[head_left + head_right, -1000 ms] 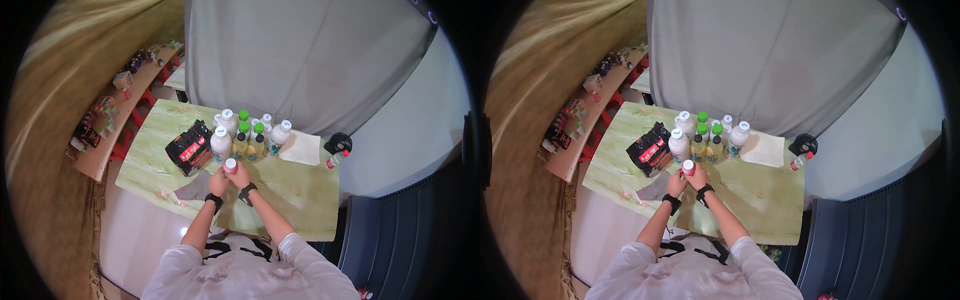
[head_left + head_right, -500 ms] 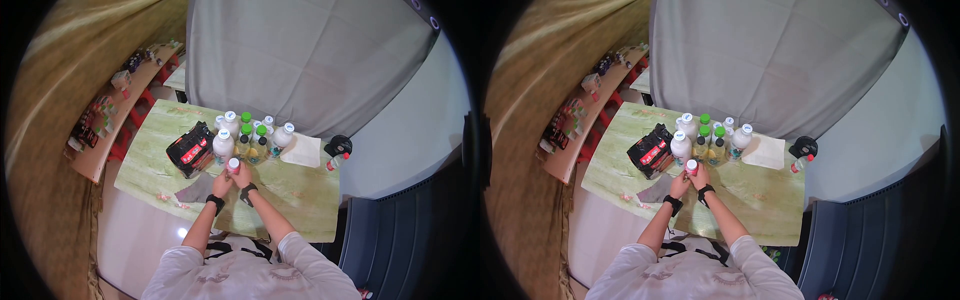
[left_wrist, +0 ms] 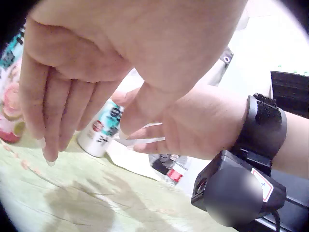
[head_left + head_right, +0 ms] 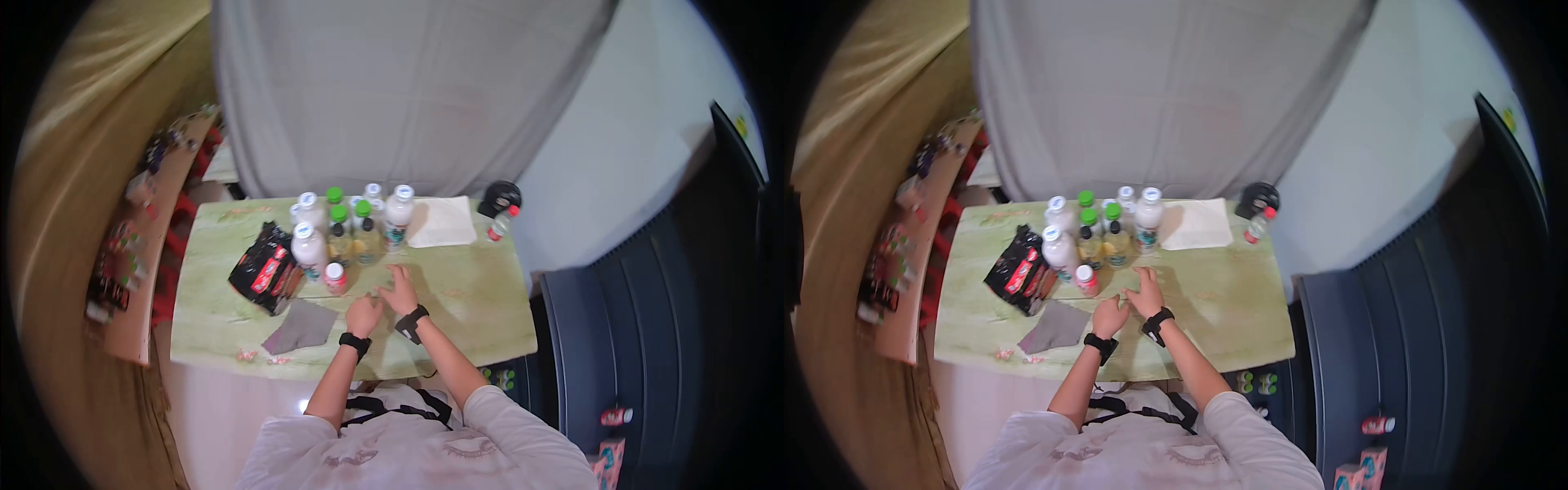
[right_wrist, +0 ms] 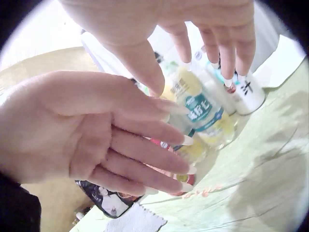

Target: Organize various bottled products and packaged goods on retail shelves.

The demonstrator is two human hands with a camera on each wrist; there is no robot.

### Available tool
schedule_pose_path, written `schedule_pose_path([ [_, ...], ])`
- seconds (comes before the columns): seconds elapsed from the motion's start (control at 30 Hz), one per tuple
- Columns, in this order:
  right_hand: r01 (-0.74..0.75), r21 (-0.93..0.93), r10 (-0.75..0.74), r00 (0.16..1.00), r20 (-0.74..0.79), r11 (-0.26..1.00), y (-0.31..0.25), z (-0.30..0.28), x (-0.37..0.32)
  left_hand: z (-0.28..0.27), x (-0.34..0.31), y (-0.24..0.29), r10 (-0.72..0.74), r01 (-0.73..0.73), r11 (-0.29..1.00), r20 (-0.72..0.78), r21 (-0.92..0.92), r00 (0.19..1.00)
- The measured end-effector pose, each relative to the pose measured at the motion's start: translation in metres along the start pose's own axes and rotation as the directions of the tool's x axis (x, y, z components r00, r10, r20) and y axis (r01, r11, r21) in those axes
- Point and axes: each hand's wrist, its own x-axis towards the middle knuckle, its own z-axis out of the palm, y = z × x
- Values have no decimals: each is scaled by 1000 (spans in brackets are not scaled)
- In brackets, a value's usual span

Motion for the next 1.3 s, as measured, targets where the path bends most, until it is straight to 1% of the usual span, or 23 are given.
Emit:
schedule_pose_path([
  [0.1,-46,-23,42,988,-148,999,-2,-52,-28,18,-5,45,143,-137,989,116,-56,983],
  [0.17,-95,-24,86,965,-249,995,2,-87,-51,32,-10,80,241,-226,969,204,-97,949],
  [0.23,-149,-10,137,929,-345,989,8,-123,-77,49,-19,114,361,-324,930,267,-172,894],
  [0.33,-222,-70,158,850,-503,973,10,-179,-126,91,-38,157,554,-470,828,311,-306,772],
  [0.37,-262,-83,175,817,-550,961,13,-198,-146,106,-48,171,616,-513,782,311,-354,724],
  [0.43,-345,-105,207,750,-628,933,16,-233,-185,124,-72,204,676,-537,735,378,-415,633],
  [0.47,-382,-93,220,695,-684,919,15,-249,-207,131,-86,220,699,-543,714,406,-443,588],
  [0.57,-468,-52,233,528,-817,882,12,-294,-270,150,-132,265,721,-450,692,516,-565,462],
  [0.6,-488,-35,229,470,-852,872,12,-308,-290,173,-143,270,803,-492,595,448,-636,393],
  [0.7,-557,17,211,286,-935,831,16,-349,-352,208,-183,306,828,-488,556,497,-673,259],
  [0.73,-590,35,209,229,-951,806,20,-361,-374,220,-196,318,852,-468,519,477,-715,215],
  [0.87,-655,130,200,33,-979,744,29,-406,-448,259,-246,367,855,-492,484,510,-724,91],
  [0.97,-710,112,115,-43,-992,695,51,-433,-496,287,-280,403,835,-500,481,549,-720,12],
  [1.0,-715,172,164,-82,-983,677,57,-443,-509,298,-291,414,839,-488,472,544,-734,-5],
  [1.1,-664,259,219,-146,-965,701,75,-468,-538,328,-320,442,840,-473,458,541,-753,-48],
  [1.17,-671,275,235,-151,-960,689,99,-483,-555,345,-336,460,825,-488,461,560,-742,-73],
  [1.27,-696,293,265,-151,-952,656,120,-502,-569,382,-354,481,825,-506,430,553,-748,-115],
  [1.3,-706,297,276,-149,-950,643,127,-508,-573,392,-360,488,829,-525,418,548,-742,-113],
])
